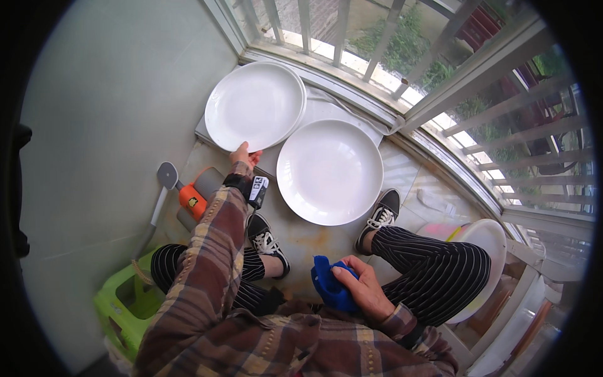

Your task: The person wipes a translucent plastic basin, a blue plastic bucket, and two white plates with a blue cloth. They handle each item one at a time, wiping the exterior and interior surfaces, then place them aside.

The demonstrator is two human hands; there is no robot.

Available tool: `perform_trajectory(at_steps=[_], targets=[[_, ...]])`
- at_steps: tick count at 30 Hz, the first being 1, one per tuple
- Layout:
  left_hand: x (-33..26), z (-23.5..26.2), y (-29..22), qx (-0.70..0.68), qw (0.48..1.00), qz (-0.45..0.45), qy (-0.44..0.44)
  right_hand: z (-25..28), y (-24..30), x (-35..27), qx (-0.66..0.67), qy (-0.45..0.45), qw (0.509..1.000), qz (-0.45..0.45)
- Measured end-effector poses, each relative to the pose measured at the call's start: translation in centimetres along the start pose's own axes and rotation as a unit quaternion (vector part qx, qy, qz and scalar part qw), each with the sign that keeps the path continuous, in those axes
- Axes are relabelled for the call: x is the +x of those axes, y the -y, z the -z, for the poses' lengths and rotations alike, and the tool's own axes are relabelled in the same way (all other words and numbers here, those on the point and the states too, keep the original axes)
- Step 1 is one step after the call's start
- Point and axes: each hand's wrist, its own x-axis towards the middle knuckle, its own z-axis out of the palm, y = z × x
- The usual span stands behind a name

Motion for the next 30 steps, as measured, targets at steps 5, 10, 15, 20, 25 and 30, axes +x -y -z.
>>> perform_trajectory(at_steps=[5,10,15,20,25,30], targets=[[-0.2,3.9,-2.9,0.035,0.997,-0.074,-0.012,0.1,0.3,-0.6,-0.008,0.024,1.0,0.007],[-1.0,5.6,-4.8,-0.041,0.99,-0.127,0.051,0.2,0.6,-1.4,0.007,0.05,0.999,0.009],[-3.7,6.2,-7.8,-0.048,0.99,-0.089,0.101,0.3,0.7,-2.3,0.102,0.06,0.992,0.031],[-7.8,7.2,-12.6,0.016,0.988,-0.109,0.106,0.5,0.6,-3.1,0.243,0.091,0.966,0.013],[-16.9,12.1,-18.7,0.075,0.957,-0.156,0.234,1.6,1.3,-3.8,0.292,0.147,0.944,0.044],[-28.8,17.0,-20.6,0.043,0.944,-0.236,0.226,3.7,4.0,-5.1,0.403,0.198,0.891,0.065]])
